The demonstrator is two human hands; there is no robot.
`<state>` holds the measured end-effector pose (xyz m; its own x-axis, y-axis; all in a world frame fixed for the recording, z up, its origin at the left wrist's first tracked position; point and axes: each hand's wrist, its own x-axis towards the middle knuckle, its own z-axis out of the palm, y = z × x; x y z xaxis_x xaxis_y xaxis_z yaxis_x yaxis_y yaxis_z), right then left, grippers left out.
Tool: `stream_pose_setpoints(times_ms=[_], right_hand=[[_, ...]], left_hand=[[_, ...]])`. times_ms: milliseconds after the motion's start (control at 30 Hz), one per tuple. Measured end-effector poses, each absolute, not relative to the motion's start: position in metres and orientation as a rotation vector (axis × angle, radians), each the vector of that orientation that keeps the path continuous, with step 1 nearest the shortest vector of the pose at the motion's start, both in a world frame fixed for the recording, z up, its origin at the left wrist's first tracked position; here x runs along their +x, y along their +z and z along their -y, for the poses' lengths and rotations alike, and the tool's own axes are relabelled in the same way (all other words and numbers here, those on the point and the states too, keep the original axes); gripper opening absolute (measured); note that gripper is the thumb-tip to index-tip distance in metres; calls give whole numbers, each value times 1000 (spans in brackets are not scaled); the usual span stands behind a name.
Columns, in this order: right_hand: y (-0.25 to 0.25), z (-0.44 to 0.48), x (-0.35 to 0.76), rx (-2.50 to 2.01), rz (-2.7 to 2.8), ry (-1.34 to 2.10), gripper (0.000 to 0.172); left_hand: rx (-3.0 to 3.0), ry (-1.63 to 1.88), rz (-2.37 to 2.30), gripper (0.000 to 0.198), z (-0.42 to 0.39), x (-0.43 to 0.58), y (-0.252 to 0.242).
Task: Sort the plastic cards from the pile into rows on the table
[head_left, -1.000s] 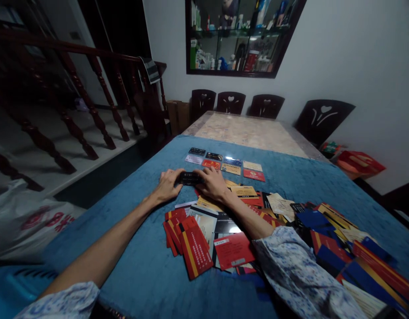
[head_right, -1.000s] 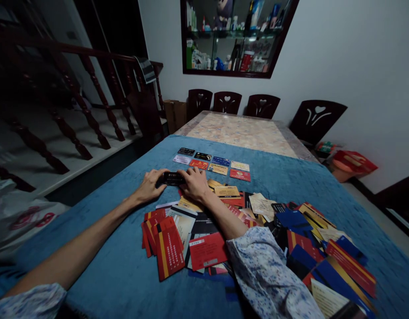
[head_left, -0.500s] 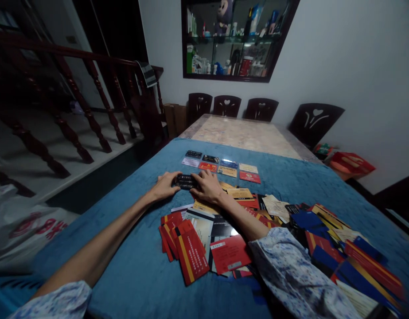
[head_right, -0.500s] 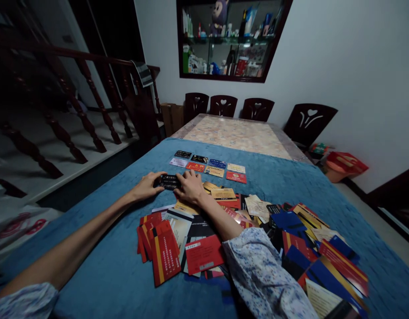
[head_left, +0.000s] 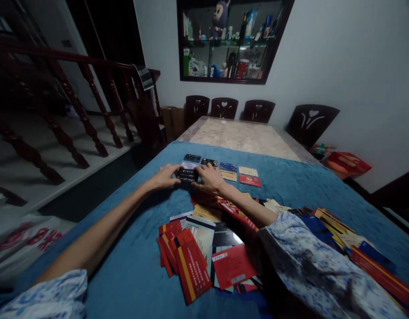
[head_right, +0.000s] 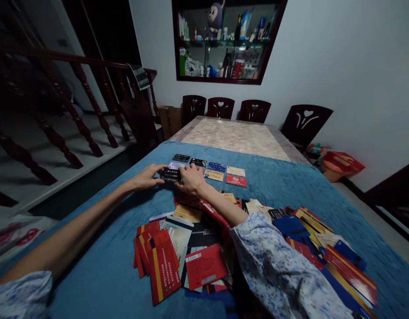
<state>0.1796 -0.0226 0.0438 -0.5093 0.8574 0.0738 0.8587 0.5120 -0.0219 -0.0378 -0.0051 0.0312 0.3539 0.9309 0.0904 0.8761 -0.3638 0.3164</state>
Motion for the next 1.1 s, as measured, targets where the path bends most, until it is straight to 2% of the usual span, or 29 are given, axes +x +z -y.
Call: stream_pose_setpoints(times_ms=[300, 500, 1100], right_hand=[[50, -23, 186, -1614, 2620, -11, 61], [44, -56, 188, -1624, 2609, -9, 59], [42, -127, 170, -1786, 2651, 55, 55]], left_hand=[[2526, 273, -1691, 55, -42, -28, 40], [2632, 219, -1670, 49, -68, -17, 40], [2569, 17, -1776, 47, -144, -11, 32]])
